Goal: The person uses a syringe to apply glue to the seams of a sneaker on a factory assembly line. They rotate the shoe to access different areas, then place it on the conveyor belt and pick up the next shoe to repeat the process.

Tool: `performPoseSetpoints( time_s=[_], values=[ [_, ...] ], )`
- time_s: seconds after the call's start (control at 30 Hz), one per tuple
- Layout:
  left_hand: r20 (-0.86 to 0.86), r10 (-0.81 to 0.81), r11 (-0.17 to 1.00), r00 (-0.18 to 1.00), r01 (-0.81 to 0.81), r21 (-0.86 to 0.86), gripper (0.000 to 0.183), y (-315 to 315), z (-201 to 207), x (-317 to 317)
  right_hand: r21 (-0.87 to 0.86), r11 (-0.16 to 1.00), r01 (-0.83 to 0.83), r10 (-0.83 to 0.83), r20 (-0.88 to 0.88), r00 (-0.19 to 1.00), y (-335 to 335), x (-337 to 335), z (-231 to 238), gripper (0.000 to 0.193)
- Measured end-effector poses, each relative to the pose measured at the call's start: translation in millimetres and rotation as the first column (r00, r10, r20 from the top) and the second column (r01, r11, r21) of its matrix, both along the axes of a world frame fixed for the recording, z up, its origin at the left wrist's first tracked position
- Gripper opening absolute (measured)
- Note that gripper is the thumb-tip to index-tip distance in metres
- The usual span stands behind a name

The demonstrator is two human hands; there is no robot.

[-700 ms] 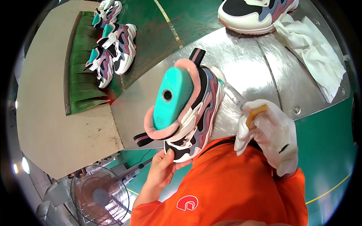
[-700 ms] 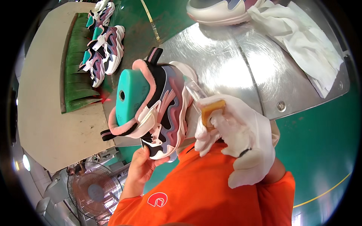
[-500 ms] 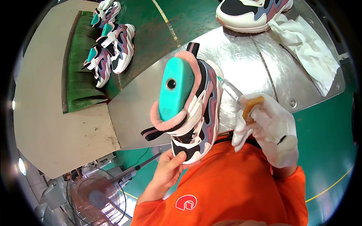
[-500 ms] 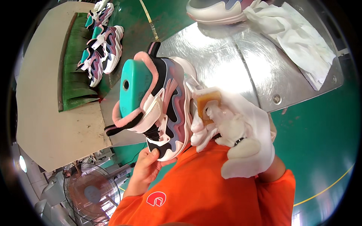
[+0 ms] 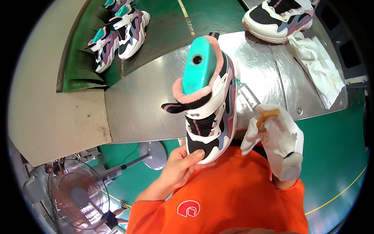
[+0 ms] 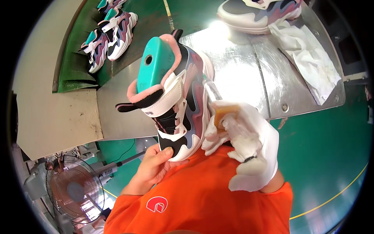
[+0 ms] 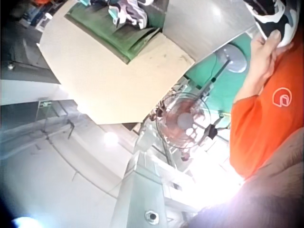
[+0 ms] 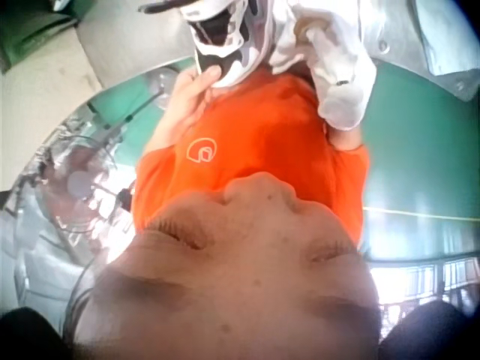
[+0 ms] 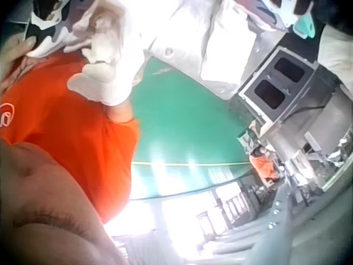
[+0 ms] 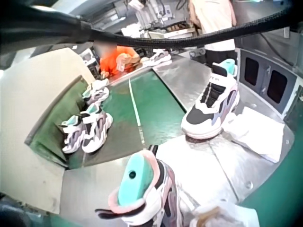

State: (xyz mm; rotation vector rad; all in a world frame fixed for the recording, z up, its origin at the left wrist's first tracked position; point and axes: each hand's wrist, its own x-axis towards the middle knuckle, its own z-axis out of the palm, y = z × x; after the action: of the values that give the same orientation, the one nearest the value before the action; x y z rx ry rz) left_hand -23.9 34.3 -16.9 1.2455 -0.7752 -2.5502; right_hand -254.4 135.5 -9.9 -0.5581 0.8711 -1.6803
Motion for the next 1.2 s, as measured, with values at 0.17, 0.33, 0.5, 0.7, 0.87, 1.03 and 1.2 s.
performPoseSetpoints(
  time_s=[0.17, 0.33, 0.5, 0.7, 0.87, 1.03, 1.2],
  values=[
    [-0.013, 0.002, 0.999, 1.0, -0.002, -0.038, 0.045, -4, 2, 2, -0.085, 0.993, 0.078, -0.074, 0.046, 0.996, 2, 5, -6, 0.067],
    [-0.294, 0.084, 0.996, 0.952, -0.089, -0.006, 0.041, -36, -7, 38, -0.022, 0.926, 0.376, -0.376, -0.091, 0.922, 9, 2, -18, 0.097],
    [-0.339, 0.192, 0.98, 0.921, -0.197, 0.021, 0.04, -66, -21, 49, -0.25, 0.899, 0.36, -0.437, -0.449, 0.779, -2, -14, -44, 0.108],
    [-0.384, 0.208, 0.976, 0.899, -0.214, 0.028, 0.046, -90, -18, 31, -0.209, 0.874, 0.439, -0.458, -0.659, 0.597, -11, -25, -60, 0.102],
    [-0.405, 0.21, 0.976, 0.89, -0.165, 0.144, 0.05, -97, -22, 25, -0.211, 0.858, 0.469, -0.466, -0.706, 0.534, -15, -25, -66, 0.1],
    [-0.391, 0.229, 0.972, 0.892, -0.186, 0.146, 0.046, -98, -18, 18, -0.233, 0.836, 0.497, -0.457, -0.796, 0.397, -24, -21, -48, 0.099],
    [-0.354, 0.256, 0.96, 0.9, -0.279, -0.017, 0.04, -144, 1, -13, -0.251, 0.745, 0.618, -0.482, -0.843, 0.238, -22, -26, -62, 0.096]
  ],
)
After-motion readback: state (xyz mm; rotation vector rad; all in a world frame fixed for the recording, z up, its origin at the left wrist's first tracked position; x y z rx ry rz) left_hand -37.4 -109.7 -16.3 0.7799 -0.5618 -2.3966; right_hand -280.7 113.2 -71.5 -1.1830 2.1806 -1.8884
